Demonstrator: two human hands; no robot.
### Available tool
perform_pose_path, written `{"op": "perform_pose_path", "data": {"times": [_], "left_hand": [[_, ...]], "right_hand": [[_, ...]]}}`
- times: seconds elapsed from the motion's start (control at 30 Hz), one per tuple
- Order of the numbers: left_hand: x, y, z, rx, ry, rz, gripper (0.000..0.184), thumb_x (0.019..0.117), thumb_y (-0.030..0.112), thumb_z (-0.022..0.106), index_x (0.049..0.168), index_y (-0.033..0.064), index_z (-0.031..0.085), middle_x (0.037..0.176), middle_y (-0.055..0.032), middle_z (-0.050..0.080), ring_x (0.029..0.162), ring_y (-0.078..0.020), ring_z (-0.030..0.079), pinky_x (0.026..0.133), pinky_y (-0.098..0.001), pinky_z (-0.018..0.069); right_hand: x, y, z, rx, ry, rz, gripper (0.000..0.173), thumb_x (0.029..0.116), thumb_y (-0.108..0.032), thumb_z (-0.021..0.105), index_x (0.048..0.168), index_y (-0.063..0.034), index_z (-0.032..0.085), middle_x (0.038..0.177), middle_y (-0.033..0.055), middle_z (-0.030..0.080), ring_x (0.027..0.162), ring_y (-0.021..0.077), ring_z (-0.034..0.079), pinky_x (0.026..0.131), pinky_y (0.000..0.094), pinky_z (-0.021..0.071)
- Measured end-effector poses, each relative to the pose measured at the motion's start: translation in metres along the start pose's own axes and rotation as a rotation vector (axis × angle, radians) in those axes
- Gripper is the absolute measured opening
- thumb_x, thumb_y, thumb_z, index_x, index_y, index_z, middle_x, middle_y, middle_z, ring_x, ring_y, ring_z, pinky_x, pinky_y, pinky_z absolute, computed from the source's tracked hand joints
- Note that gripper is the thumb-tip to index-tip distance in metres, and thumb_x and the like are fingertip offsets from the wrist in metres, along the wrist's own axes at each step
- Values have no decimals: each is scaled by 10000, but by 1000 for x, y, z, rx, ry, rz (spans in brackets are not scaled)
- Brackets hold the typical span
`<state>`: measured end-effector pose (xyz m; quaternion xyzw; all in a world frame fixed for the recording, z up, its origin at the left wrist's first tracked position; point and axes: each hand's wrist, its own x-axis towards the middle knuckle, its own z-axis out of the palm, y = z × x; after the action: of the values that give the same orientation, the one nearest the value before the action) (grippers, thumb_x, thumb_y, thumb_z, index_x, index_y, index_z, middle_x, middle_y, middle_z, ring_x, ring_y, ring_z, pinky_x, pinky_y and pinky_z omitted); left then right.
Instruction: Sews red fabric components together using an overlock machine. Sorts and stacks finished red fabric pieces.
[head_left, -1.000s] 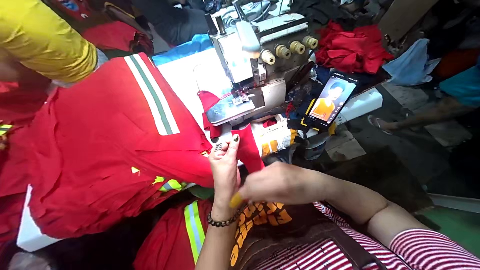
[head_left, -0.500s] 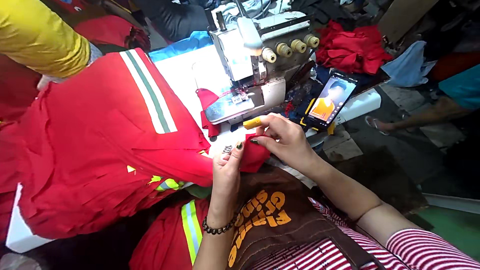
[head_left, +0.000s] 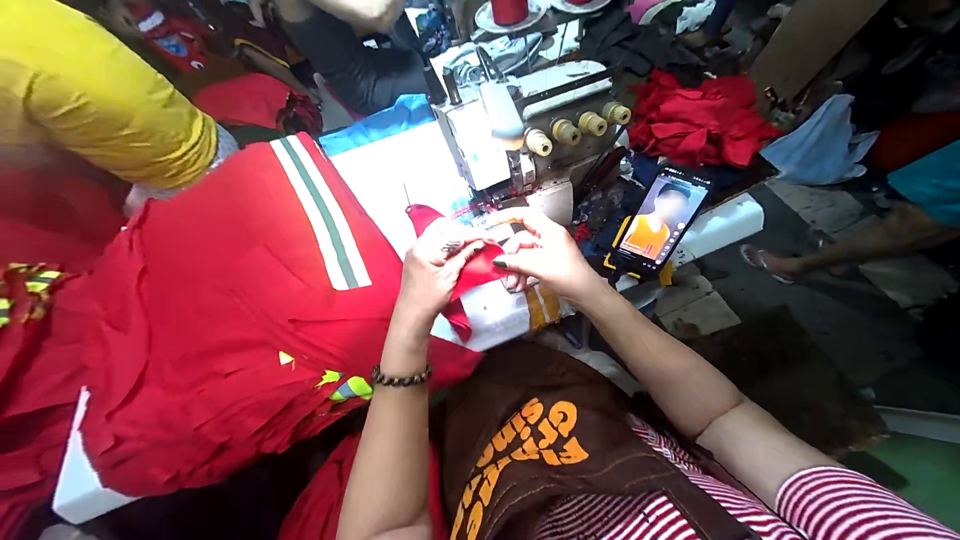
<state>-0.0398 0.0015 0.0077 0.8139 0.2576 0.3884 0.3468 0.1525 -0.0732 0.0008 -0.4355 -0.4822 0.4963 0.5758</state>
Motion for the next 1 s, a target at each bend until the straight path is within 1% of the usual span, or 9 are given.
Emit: {"op": "perform_pose_path", "data": {"times": [0.13, 0.23, 0.3, 0.4, 0.57, 0.67, 0.8, 0.9, 1.0], "left_hand": [[17, -11, 3, 249, 1, -49, 147, 927, 65, 706, 1073, 87, 705, 1025, -85, 699, 892, -210, 663, 799, -442, 547], [14, -22, 23, 620, 92, 108, 145, 978, 174, 673, 1040, 67, 749, 1116, -139, 698, 1098, -339, 637, 987, -569, 461], [2, -15, 45, 802, 200, 117, 152, 986, 148, 657, 1078, 79, 756, 1131, -172, 689, 1105, -386, 626, 978, -595, 447], [-17, 3, 80, 925, 242, -4, 291, 968, 20, 608, 1230, 78, 721, 1231, -194, 681, 1107, -384, 665, 936, -569, 509], [-13, 1, 88, 941, 208, -77, 368, 1016, 47, 529, 1351, 127, 658, 1383, -142, 627, 1238, -327, 614, 1052, -533, 434], [-13, -6, 85, 868, 317, 12, 264, 1023, 64, 551, 1236, 55, 706, 1248, -137, 705, 1165, -308, 666, 1009, -499, 499], [-10, -8, 78, 822, 361, -3, 228, 1040, 94, 543, 1107, -52, 705, 1107, -205, 718, 1065, -348, 696, 901, -476, 556], [1, -2, 66, 755, 242, -127, 254, 1050, 93, 491, 1186, -31, 666, 1183, -207, 688, 1099, -361, 674, 909, -496, 549], [6, 3, 52, 617, 177, -284, 266, 1060, 146, 476, 1242, 12, 617, 1187, -216, 638, 1111, -384, 635, 923, -552, 524]], "right_hand": [[10, 16, 2, -80, 130, 26, 510, 918, 44, 696, 1381, -93, 535, 754, 108, 675, 520, 171, 637, 481, 303, 575], [8, 21, 4, -125, 189, 38, 492, 923, 42, 685, 1376, -76, 533, 768, 90, 661, 546, 169, 650, 514, 312, 598], [4, 26, 1, -124, 213, 44, 478, 928, 45, 657, 1370, -68, 518, 785, 90, 661, 550, 162, 646, 518, 303, 593], [-1, 28, -7, -93, 243, 83, 452, 930, 38, 646, 1341, -64, 491, 793, 70, 663, 555, 143, 637, 520, 286, 578], [-1, 31, -14, -80, 287, 39, 456, 927, 39, 643, 1337, -58, 471, 789, 78, 644, 516, 129, 599, 466, 256, 540], [3, 30, -15, -97, 304, 12, 457, 943, 12, 653, 1352, -79, 469, 807, 83, 656, 516, 138, 604, 458, 262, 542], [5, 32, -16, -109, 299, -30, 489, 960, -18, 637, 1398, -147, 465, 804, 91, 640, 479, 150, 562, 417, 262, 500], [9, 29, -15, -145, 301, -47, 453, 980, -44, 627, 1385, -161, 463, 788, 97, 620, 444, 164, 533, 369, 264, 470], [24, 31, -14, -245, 388, -146, 425, 967, 10, 602, 1369, -67, 488, 854, 103, 642, 528, 158, 579, 442, 266, 511]]}}
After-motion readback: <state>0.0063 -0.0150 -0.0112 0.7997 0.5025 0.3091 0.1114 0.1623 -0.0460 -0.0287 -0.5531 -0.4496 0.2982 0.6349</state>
